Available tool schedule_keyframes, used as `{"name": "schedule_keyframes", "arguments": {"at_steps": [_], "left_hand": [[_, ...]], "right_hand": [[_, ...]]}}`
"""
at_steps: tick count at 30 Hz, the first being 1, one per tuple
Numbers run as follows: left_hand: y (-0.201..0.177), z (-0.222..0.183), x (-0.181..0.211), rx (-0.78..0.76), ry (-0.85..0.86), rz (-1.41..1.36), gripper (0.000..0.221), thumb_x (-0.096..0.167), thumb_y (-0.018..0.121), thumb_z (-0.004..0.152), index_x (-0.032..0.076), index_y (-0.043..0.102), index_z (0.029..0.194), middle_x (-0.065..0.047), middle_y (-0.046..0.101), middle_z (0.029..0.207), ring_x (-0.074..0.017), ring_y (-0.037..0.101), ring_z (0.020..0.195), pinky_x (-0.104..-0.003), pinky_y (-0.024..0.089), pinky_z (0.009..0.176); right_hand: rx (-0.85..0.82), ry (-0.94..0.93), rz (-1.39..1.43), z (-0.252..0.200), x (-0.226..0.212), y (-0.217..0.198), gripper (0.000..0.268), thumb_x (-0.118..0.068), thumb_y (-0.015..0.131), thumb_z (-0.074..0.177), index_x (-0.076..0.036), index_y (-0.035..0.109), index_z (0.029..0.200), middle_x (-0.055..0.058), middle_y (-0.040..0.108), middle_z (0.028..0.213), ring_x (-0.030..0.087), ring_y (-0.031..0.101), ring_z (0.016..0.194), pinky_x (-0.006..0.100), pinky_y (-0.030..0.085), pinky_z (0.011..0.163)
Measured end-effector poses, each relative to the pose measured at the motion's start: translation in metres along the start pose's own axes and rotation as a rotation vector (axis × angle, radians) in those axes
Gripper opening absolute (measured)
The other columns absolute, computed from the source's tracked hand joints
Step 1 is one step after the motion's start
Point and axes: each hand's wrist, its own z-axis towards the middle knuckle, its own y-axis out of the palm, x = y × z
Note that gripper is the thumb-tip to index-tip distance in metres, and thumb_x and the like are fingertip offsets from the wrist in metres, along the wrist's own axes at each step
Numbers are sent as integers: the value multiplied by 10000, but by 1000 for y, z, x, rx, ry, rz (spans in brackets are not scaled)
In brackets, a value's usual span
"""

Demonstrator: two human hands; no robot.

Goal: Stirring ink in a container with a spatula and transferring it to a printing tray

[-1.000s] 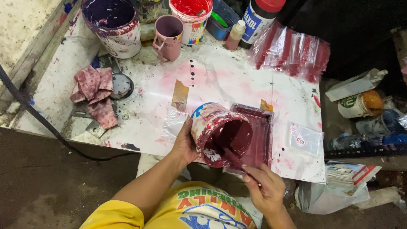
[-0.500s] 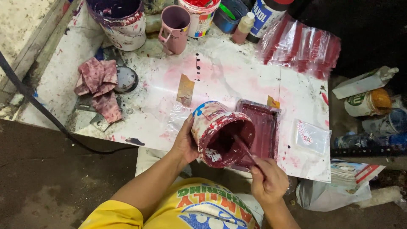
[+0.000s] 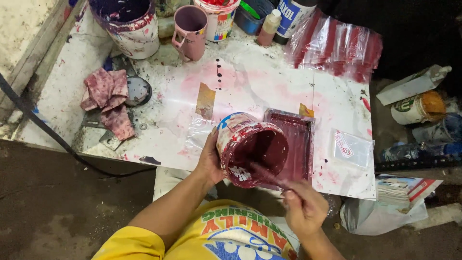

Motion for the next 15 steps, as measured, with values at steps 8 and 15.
{"name": "schedule_keyframes", "arguments": {"at_steps": [8,15], "left_hand": [[11,-1,-5,57,-39,82,776,545,768,638,153,637,1294,-141,687,1126,-326,650,1030,-497,541,918],[3,3,-1,53,17,101,681,515,773,690,165,655,1262,-126,708,1122,-312,674,1005,-477,569,855]], "right_hand": [[-134,-89,-61,23,-6,4,220,-227,607,994,-42,716,1038,48,691,710,119,603,533,219,468,458],[-17,-136,-473,14,-5,-25,167,-147,640,965,4,695,1012,156,641,763,228,557,581,307,434,522]]}}
